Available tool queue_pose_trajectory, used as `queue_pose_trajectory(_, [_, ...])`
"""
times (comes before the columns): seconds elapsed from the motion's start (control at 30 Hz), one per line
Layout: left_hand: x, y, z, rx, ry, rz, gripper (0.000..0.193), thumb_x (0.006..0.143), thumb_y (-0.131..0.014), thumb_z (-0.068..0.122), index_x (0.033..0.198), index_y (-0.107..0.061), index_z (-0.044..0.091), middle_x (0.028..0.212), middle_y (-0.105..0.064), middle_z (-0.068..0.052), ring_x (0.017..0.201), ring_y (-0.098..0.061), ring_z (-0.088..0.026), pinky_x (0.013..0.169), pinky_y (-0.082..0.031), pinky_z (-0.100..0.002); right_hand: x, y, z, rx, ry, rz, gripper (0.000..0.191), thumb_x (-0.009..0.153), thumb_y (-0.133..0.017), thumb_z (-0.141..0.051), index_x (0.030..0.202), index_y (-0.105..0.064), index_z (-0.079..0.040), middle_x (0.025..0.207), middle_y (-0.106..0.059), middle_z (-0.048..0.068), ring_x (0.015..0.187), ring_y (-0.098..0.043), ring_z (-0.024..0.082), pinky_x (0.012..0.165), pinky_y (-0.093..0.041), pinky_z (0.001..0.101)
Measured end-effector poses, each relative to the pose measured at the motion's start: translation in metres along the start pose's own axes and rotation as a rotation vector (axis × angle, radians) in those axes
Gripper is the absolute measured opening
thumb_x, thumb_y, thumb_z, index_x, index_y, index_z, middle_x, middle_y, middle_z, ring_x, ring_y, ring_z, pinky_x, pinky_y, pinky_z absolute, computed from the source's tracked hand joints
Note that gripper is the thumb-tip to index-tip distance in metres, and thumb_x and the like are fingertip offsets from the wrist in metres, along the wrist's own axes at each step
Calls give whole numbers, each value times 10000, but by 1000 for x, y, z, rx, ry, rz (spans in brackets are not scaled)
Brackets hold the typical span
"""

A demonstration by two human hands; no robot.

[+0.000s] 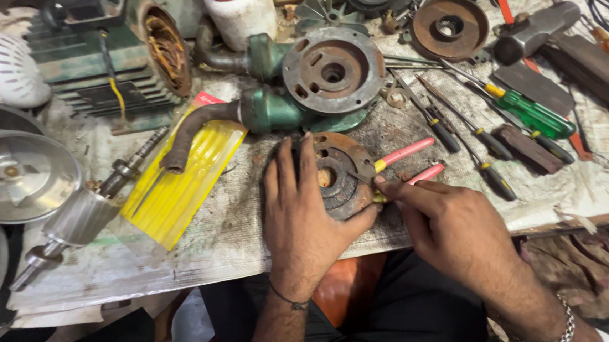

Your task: The person scrapes rust and debris from a rusty circular pump cover using a small hand scraper, holding the part steady with the other hand. They flip the part over and continue scraping the opposite side, then reposition it on the workbench and keep scraping its edge and face.

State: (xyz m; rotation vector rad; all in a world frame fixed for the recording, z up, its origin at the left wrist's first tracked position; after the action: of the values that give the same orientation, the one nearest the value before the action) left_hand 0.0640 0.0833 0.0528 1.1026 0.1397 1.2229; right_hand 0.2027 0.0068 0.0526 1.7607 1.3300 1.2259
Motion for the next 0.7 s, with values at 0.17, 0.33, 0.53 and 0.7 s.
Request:
queue_pose_trajectory(0.17, [-1, 2, 3, 27, -29, 20, 1202, 602, -934, 552, 1503, -373, -9, 1486, -421, -314, 1357, -426, -499, 1134, -377, -566, -2, 3, 1, 0, -33, 28, 375, 830, -659, -52, 1188, -734, -133, 891, -761, 127, 734, -733, 339, 625, -588, 441])
queue_pose_trajectory(0.33, [0, -3, -2, 12, 19, -22, 1213, 554, -933, 519, 1497, -369, 4, 1479, -422, -310, 1343, -422, -510, 1107, -385, -559, -3, -2, 4, -27, -94, -35, 349, 843, -658, -63, 1166, -744, -164, 875, -766, 107, 724, -739, 336, 626, -586, 453])
queue_pose_trajectory(0.53, [0, -2, 0, -2, 4, -13, 1203, 568, -928, 512, 1507, -370, 8, 1495, -420, -307, 1351, -423, -502, 1110, -385, -559, -3, 5, -3, -26, -27, 55, 414, 843, -643, -90, 1242, -723, -167, 884, -753, 114, 689, -720, 337, 592, -579, 451])
queue_pose_trajectory(0.7, [0, -2, 0, 0, -9, -7, 1227, 573, -932, 548, 1509, -359, -2, 1492, -416, -314, 1363, -417, -507, 1127, -376, -564, -4, 2, 2, -140, -55, 11, 442, 840, -652, -97, 1265, -725, -194, 873, -750, 123, 639, -704, 350, 554, -561, 470])
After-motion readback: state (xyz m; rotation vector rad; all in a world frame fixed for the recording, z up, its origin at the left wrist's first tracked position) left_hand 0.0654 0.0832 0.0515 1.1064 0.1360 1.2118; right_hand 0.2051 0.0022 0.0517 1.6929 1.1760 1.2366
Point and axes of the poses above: each hand's wrist, its own x-axis towards the middle knuckle, its own y-axis out of the back of the hand, z = x × y, the point moved 10 cm from there along x, towards the middle knuckle
